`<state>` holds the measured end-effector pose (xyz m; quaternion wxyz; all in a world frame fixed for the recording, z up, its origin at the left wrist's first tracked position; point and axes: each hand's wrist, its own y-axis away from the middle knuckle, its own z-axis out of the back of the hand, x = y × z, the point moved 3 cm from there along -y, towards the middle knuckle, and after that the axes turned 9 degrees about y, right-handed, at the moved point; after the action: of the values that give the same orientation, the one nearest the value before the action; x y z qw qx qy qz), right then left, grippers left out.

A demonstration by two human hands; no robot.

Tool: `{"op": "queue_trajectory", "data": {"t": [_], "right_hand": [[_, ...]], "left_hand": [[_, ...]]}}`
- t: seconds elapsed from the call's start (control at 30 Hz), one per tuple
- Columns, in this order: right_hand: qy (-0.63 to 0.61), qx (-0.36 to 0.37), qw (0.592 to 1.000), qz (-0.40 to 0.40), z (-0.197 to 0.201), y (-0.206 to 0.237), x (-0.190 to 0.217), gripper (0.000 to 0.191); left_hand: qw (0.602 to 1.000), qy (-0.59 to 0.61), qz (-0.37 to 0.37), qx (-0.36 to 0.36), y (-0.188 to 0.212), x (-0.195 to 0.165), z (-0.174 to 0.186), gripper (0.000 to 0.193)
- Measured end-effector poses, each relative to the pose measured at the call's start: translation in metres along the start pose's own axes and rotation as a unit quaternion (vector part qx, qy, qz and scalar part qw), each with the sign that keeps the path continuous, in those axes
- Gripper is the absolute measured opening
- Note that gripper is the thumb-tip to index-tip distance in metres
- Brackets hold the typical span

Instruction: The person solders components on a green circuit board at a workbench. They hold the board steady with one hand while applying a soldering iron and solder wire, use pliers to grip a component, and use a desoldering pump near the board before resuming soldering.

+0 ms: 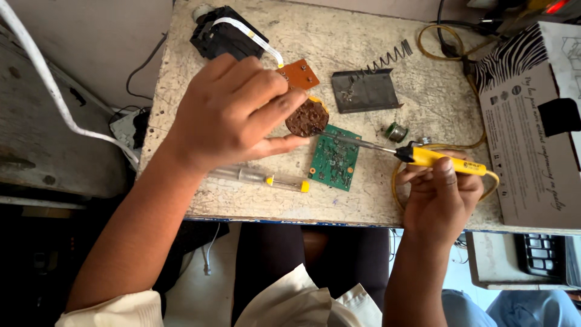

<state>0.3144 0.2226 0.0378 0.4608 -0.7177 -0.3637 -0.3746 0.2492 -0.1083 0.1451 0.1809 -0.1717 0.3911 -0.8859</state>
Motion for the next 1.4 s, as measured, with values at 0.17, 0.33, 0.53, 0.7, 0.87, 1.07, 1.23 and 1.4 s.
{"op": "queue_trajectory", "data": {"t": [0.17,0.33,0.53,0.7,0.87,1.07,1.23,1.4], "right_hand": [[-0.019,-0.005,1.0,-0.006,0.005,-0.001,-0.003,0.019],[-0.037,-0.007,0.999,0.008,0.003,0.001,-0.001,0.018],[-0.016,0.0,1.0,0.015,-0.003,0.003,0.004,0.017],[-0.025,0.012,0.999,0.021,-0.007,0.005,0.009,0.011],[-0.041,0.027,0.998,0.028,-0.01,0.007,0.011,0.014],[-0.043,0.04,0.998,0.037,-0.011,0.006,0.012,0.019],[-0.041,0.031,0.998,0.039,-0.008,0.009,0.01,0.021],[-0.035,0.035,0.997,0.06,-0.003,0.011,0.006,0.024]], "left_hand": [[0.998,-0.037,-0.029,-0.029,-0.007,-0.006,0.007,0.06],[0.999,-0.019,-0.018,-0.025,-0.01,-0.007,0.009,0.062],[1.0,0.016,0.022,-0.008,-0.002,-0.002,0.005,0.062],[0.997,0.051,0.053,0.02,0.004,0.003,-0.003,0.064],[0.996,0.062,0.061,0.034,0.007,0.005,-0.006,0.064],[0.996,0.058,0.059,0.035,0.007,0.005,-0.008,0.066],[0.995,0.067,0.065,0.044,0.007,0.005,-0.009,0.063],[0.994,0.07,0.069,0.047,0.007,0.005,-0.008,0.06]]}}
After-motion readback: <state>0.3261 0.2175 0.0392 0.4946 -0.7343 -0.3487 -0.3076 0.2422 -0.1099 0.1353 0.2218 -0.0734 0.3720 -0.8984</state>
